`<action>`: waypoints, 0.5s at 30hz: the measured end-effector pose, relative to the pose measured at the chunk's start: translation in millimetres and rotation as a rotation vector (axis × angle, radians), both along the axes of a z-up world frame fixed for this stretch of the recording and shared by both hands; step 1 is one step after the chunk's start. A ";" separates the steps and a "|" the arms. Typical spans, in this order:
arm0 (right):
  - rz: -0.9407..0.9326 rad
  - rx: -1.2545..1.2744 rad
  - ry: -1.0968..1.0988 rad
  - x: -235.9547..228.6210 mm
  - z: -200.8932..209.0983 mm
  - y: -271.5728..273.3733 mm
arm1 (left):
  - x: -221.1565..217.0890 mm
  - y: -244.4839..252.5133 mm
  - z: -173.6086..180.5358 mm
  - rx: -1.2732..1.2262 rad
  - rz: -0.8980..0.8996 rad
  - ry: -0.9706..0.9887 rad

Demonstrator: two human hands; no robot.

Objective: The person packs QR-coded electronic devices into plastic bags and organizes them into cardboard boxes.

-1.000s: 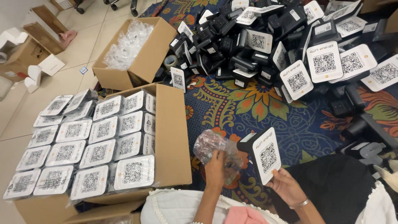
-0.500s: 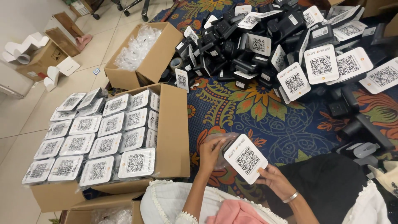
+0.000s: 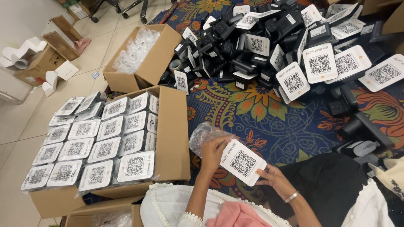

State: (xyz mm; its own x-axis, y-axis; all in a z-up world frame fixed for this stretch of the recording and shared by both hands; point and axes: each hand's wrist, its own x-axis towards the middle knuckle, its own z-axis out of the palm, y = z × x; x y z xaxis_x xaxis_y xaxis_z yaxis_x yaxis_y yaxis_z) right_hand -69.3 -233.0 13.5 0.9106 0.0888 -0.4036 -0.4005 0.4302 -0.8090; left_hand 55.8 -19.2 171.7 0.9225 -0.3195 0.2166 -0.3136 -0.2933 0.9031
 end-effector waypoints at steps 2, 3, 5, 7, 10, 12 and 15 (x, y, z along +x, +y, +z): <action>0.002 -0.013 -0.002 0.2 -8.2 0.1 | -5.2 -2.5 0.9 0.152 0.023 -0.105; 0.006 -0.027 -0.005 0.3 -12.3 0.5 | -7.9 -3.3 1.3 0.303 0.047 -0.211; -0.006 -0.063 0.035 1.7 8.3 6.0 | -12.8 -7.0 -10.4 0.430 0.026 -0.251; -0.016 -0.100 0.076 2.4 17.2 11.0 | -18.5 -11.1 -32.4 0.556 0.008 -0.290; -0.068 -0.089 0.082 4.1 13.1 18.1 | -29.8 -20.8 -71.2 0.602 -0.093 -0.524; -0.138 -0.077 0.076 3.8 9.6 22.6 | -43.3 -30.9 -85.8 0.723 -0.203 -0.479; -0.138 0.005 -0.067 4.5 -23.0 20.4 | -62.1 -42.9 -94.2 0.766 -0.248 -0.490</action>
